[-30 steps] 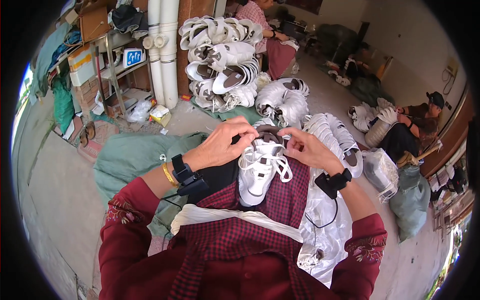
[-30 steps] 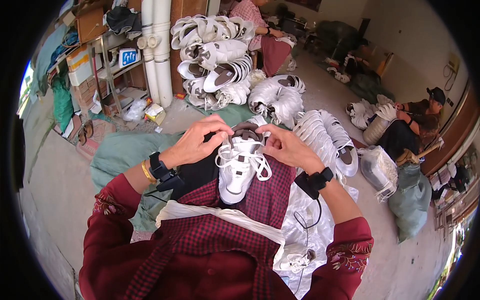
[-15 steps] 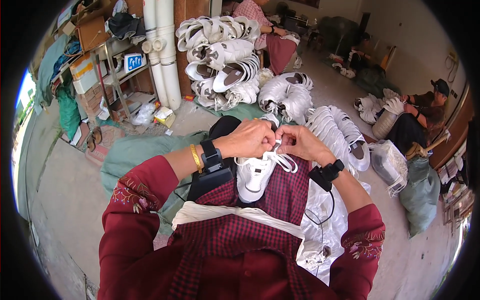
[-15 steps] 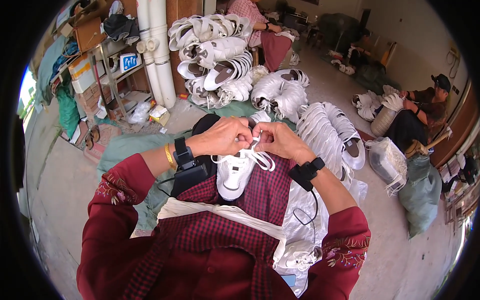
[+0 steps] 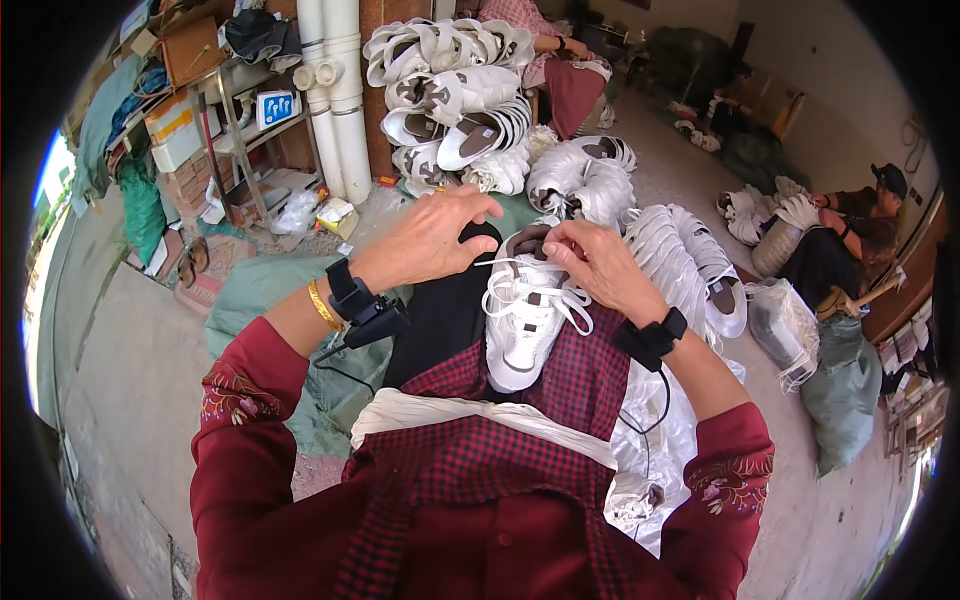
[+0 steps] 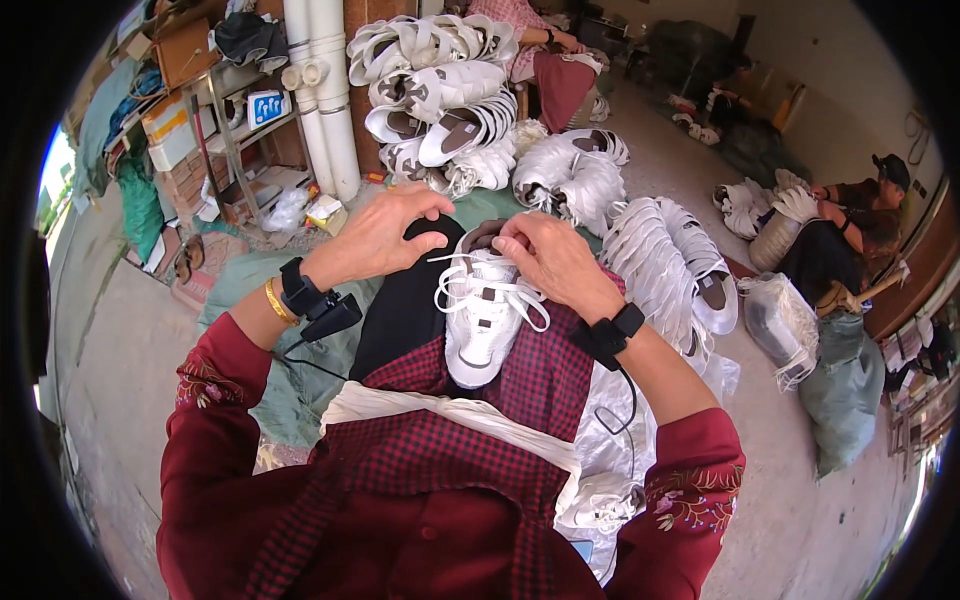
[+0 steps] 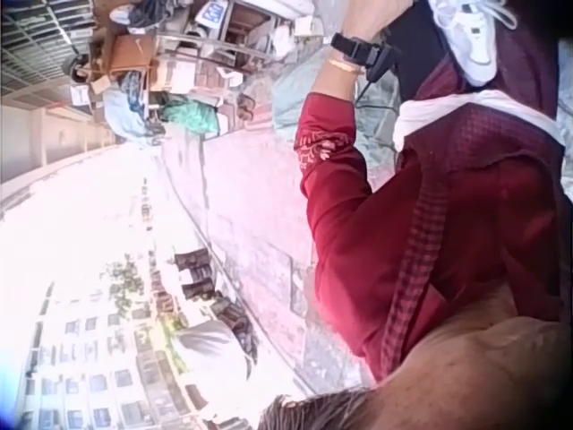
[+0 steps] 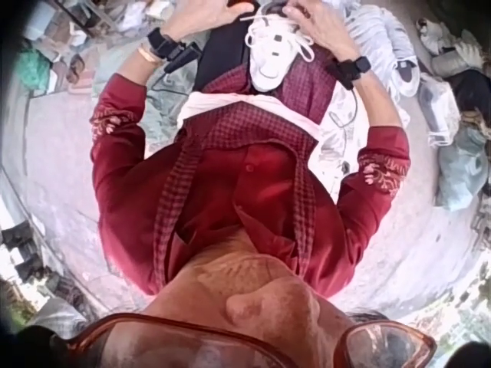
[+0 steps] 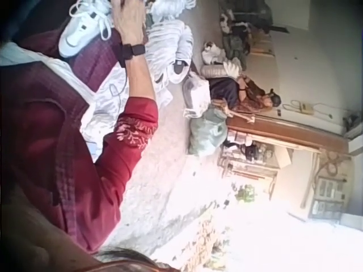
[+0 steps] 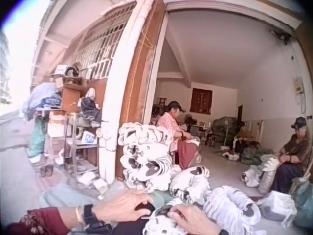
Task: The recorder is lacing white sneakers in a factory or workshop setting.
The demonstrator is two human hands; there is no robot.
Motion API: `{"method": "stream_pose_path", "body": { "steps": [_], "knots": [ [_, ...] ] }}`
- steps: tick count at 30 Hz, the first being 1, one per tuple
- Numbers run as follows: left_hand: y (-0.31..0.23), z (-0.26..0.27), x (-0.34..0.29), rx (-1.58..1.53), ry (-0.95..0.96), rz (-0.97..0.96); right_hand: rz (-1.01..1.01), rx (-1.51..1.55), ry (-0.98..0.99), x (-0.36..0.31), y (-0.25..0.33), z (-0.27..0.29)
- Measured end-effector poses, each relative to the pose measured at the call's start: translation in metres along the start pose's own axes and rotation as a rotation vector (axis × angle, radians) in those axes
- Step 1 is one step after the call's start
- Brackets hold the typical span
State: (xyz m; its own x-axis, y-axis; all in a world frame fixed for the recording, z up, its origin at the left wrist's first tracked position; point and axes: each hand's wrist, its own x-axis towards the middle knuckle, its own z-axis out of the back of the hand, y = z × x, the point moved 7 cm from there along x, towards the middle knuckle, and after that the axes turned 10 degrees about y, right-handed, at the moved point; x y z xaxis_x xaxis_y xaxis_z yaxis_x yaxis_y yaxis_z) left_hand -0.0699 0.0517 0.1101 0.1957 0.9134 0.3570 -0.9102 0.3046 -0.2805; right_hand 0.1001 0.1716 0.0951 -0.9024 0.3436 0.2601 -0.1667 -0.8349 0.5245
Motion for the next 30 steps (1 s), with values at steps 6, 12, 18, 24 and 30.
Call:
{"method": "stream_pose_path", "body": {
  "steps": [6, 12, 18, 24, 30],
  "knots": [
    [0.014, -0.010, -0.022, -0.132, -0.036, 0.087, 0.104, -0.475, 0.111, 0.006, 0.045, -0.021],
    [0.020, -0.026, -0.036, -0.206, -0.057, 0.057, 0.103, -0.573, 0.184, 0.001, 0.060, -0.044],
    [0.022, -0.035, -0.045, -0.211, -0.054, 0.091, 0.018, -0.610, 0.173, 0.005, 0.057, -0.040],
    [0.027, -0.056, -0.045, -0.258, 0.026, 0.121, -0.148, -0.352, 0.336, 0.016, 0.047, -0.036],
    [0.032, -0.072, -0.038, -0.237, 0.046, 0.080, -0.184, -0.066, 0.240, -0.011, 0.031, -0.019]
  ]
}}
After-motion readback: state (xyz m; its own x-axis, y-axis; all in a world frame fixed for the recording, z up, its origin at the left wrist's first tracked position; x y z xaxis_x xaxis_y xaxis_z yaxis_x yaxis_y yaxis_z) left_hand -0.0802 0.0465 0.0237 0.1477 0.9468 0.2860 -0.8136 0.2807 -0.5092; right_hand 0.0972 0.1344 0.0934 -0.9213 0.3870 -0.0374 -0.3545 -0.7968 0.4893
